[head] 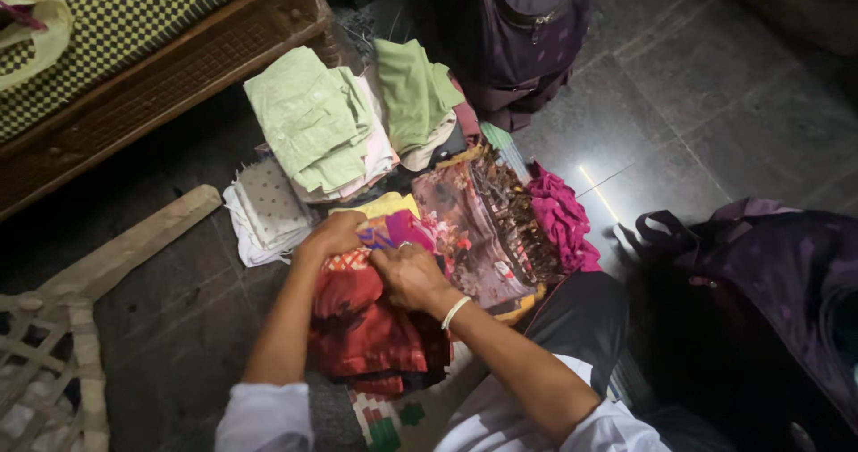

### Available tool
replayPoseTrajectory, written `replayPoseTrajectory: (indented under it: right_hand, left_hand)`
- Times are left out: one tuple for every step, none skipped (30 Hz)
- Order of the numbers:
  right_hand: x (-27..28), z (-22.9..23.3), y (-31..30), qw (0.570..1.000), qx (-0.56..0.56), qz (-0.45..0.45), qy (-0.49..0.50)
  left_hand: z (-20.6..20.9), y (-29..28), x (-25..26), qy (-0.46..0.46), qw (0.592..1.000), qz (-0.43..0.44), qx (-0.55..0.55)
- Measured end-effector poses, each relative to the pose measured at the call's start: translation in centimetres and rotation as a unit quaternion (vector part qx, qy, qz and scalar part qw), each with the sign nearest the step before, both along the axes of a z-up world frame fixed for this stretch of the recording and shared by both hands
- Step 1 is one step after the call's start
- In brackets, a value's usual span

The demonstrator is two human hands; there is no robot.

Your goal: The person sits on the floor and removes folded clothes from a purple bag. They place each item onto a growing pile on the floor next to them.

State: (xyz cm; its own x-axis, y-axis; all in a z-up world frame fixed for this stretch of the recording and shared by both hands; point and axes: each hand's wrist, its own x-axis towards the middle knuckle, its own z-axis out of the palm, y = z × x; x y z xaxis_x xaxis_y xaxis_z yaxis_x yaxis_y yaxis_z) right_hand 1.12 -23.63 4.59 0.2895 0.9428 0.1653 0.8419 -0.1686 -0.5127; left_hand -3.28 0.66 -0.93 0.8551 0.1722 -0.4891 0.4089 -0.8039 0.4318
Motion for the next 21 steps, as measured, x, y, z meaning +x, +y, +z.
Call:
replayPoseTrajectory:
  right_hand:
    - [0.2,0.0,0.1,1.000,0.027,-0.006,-0.007]
    - [0.4,0.0,0.2,0.998,0.053,-0.011,-0.015]
    - [0.5,0.0,0.5,1.000,0.007,-0.006,0.012]
    - [0.6,0.0,0.6,0.998,-0.039,-0.002,0.039]
    - [0.7,0.0,0.6,0.994,-0.085,0.002,0.065]
    - [0.8,0.0,0.8,0.994,-0.085,-0.004,0.067]
    - [1.0,0.0,1.1,0.994,-0.084,-0.010,0.068]
    - [1.0,0.1,1.2,0.994,-0.085,-0.018,0.070]
    - [1.0,0.2,1.4,0.996,-0.061,-0.028,0.055]
    - [1.1,0.3,1.5,0.998,-0.038,-0.038,0.040]
    - [1.2,0.4,1.6,0.998,-0.015,-0.049,0.024]
    - [1.3,0.5,1.7,0.998,-0.037,-0.048,0.021]
    - [1.5,0.7,1.9,0.997,-0.059,-0.048,0.019]
    - [1.8,0.8,2.3,0.996,-0.080,-0.048,0.015]
    - [2.2,0.8,2.4,0.992,-0.116,-0.031,0.042]
    - [2.6,0.9,2.6,0.986,-0.152,-0.014,0.069]
    - [2.8,0.9,2.7,0.978,-0.188,0.002,0.095]
    - [2.9,0.9,2.8,0.976,-0.198,0.002,0.095]
    - [3.0,0.8,2.9,0.973,-0.209,0.002,0.094]
    - [3.0,0.6,2.8,0.971,-0.220,0.004,0.094]
    - [3.1,0.4,2.8,0.976,-0.198,0.004,0.091]
  left_hand:
    - [0.1,0.1,-0.5,-0.011,1.000,0.002,-0.003]
    - [0.2,0.1,-1.1,-0.023,1.000,0.003,-0.007]
    - [0.4,0.0,-1.5,-0.036,0.999,0.005,-0.011]
    - [0.5,-0.3,-1.8,-0.032,0.999,0.024,-0.033]
    - [0.7,-0.7,-2.1,-0.029,0.997,0.042,-0.055]
    - [1.1,-0.8,-2.2,-0.026,0.995,0.060,-0.076]
    - [1.4,-1.1,-2.3,-0.028,0.997,0.057,-0.054]
    - [1.7,-1.5,-2.4,-0.029,0.998,0.054,-0.034]
    - [2.0,-1.7,-2.5,-0.030,0.998,0.051,-0.014]
    - [2.3,-2.0,-2.5,-0.037,0.998,0.046,-0.007]
    - [2.5,-2.2,-2.5,-0.044,0.998,0.041,-0.001]
    - [2.7,-2.5,-2.6,-0.051,0.998,0.038,0.005]
    - [2.9,-2.8,-2.7,-0.055,0.998,0.027,0.014]
    - [3.1,-3.0,-2.6,-0.058,0.998,0.016,0.023]
    - [3.4,-3.3,-2.6,-0.062,0.998,0.005,0.033]
    - [3.9,-3.6,-2.6,-0.076,0.997,0.014,0.030]
    - [4.4,-4.0,-2.6,-0.089,0.995,0.023,0.026]
    - [5.1,-4.4,-2.3,-0.103,0.994,0.032,0.022]
    - [5.8,-4.6,-2.1,-0.091,0.995,0.035,0.021]
    - [6.5,-4.9,-2.1,-0.079,0.996,0.041,0.019]
    - [7.2,-5.2,-2.2,-0.066,0.997,0.046,0.017]
